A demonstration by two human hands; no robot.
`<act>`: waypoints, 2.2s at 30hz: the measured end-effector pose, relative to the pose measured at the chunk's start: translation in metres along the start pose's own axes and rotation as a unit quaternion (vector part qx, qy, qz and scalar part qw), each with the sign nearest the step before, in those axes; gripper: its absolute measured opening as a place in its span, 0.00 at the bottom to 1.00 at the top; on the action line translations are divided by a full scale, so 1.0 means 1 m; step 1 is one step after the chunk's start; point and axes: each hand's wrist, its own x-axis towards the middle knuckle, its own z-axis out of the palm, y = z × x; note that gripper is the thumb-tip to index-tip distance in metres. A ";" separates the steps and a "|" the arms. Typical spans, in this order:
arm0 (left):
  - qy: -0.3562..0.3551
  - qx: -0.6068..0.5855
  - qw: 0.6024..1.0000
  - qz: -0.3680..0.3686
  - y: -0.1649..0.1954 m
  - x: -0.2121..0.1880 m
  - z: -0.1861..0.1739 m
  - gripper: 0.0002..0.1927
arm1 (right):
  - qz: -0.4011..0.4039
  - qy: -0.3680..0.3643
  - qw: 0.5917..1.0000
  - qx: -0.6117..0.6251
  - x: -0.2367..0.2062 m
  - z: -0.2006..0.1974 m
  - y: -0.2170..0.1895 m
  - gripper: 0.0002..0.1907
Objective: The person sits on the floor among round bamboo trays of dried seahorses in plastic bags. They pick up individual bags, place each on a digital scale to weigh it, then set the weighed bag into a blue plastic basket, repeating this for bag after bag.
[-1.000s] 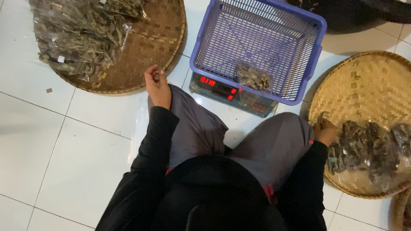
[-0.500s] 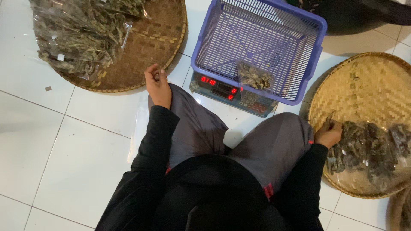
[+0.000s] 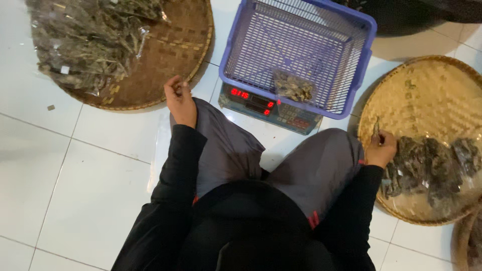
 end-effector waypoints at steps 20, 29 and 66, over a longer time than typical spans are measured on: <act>-0.027 0.006 0.999 0.031 0.000 -0.003 0.008 0.10 | 0.242 0.016 0.908 0.342 0.004 -0.016 0.020 0.07; -0.021 0.050 0.999 -0.002 0.008 -0.004 0.009 0.11 | 0.133 -0.082 0.987 -0.043 0.002 0.009 0.000 0.14; -0.024 0.030 0.999 -0.017 0.007 0.002 0.002 0.11 | 0.050 0.043 0.989 -0.130 0.019 0.005 -0.046 0.23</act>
